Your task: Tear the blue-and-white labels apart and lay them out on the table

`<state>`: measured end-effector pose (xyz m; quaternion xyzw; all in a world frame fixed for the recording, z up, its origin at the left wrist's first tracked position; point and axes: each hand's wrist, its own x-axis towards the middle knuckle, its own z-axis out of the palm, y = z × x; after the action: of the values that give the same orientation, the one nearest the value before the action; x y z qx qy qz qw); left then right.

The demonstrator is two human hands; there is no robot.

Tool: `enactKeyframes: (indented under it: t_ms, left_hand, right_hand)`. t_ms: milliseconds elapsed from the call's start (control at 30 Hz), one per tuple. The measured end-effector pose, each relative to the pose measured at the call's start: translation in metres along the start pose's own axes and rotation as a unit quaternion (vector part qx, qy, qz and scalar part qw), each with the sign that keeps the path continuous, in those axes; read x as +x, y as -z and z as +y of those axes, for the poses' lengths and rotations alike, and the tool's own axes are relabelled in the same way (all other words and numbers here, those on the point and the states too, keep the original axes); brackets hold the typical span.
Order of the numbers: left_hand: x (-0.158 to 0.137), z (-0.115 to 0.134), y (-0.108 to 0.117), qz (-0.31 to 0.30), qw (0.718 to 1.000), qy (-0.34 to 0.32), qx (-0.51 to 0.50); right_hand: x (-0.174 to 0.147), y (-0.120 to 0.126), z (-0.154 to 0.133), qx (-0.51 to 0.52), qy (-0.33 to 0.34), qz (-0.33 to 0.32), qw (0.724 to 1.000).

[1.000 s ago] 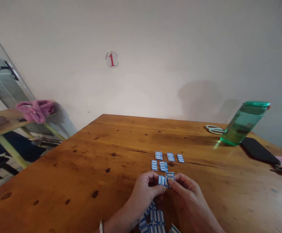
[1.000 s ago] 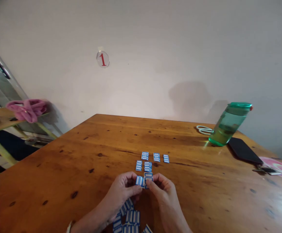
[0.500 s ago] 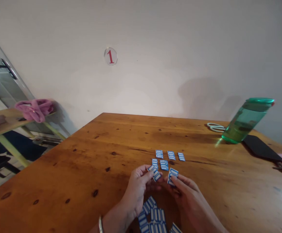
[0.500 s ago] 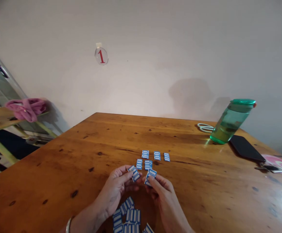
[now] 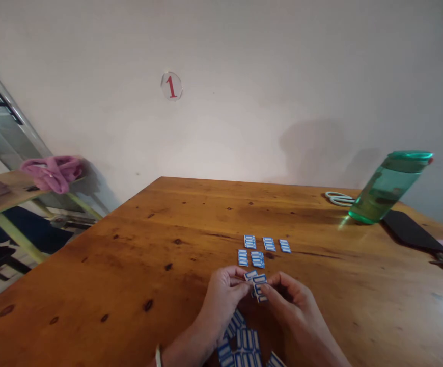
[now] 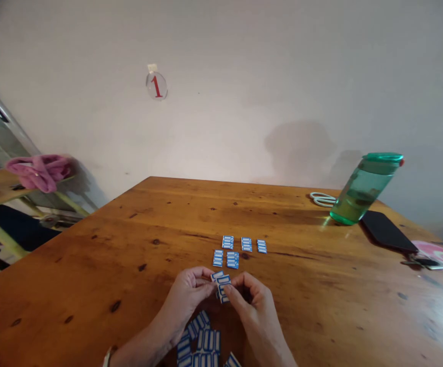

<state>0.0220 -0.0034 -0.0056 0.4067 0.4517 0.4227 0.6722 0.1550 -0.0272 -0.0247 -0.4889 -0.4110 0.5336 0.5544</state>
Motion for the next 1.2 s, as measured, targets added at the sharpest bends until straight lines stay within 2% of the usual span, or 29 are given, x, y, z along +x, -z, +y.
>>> enactKeyframes:
  t_ms: [167, 300, 533, 900, 1067, 1200]
  left_hand:
    - [-0.002, 0.002, -0.001, -0.030, 0.999, -0.007, 0.015]
    - [-0.004, 0.005, 0.000, -0.071, 0.997, -0.007, 0.014]
    - [-0.003, 0.004, 0.001, -0.059, 0.996, -0.048, 0.055]
    - [-0.006, 0.007, -0.003, -0.066, 0.990, -0.069, 0.104]
    - [-0.007, 0.008, -0.003, -0.065, 0.986, -0.094, 0.119]
    - [-0.008, 0.008, -0.003, -0.064, 0.987, -0.087, 0.119]
  right_hand:
    - [-0.001, 0.000, -0.004, -0.038, 0.004, 0.044, 0.998]
    - [0.001, 0.002, -0.006, -0.073, 0.016, 0.040, 0.996]
    - [0.003, 0.007, 0.002, -0.120, 0.035, 0.012, 0.992]
    - [-0.001, 0.002, -0.013, -0.173, 0.041, 0.016, 0.984]
    - [-0.002, 0.001, -0.009, -0.145, 0.021, 0.011, 0.989]
    - [-0.003, 0.000, -0.009, -0.123, 0.011, 0.008, 0.992]
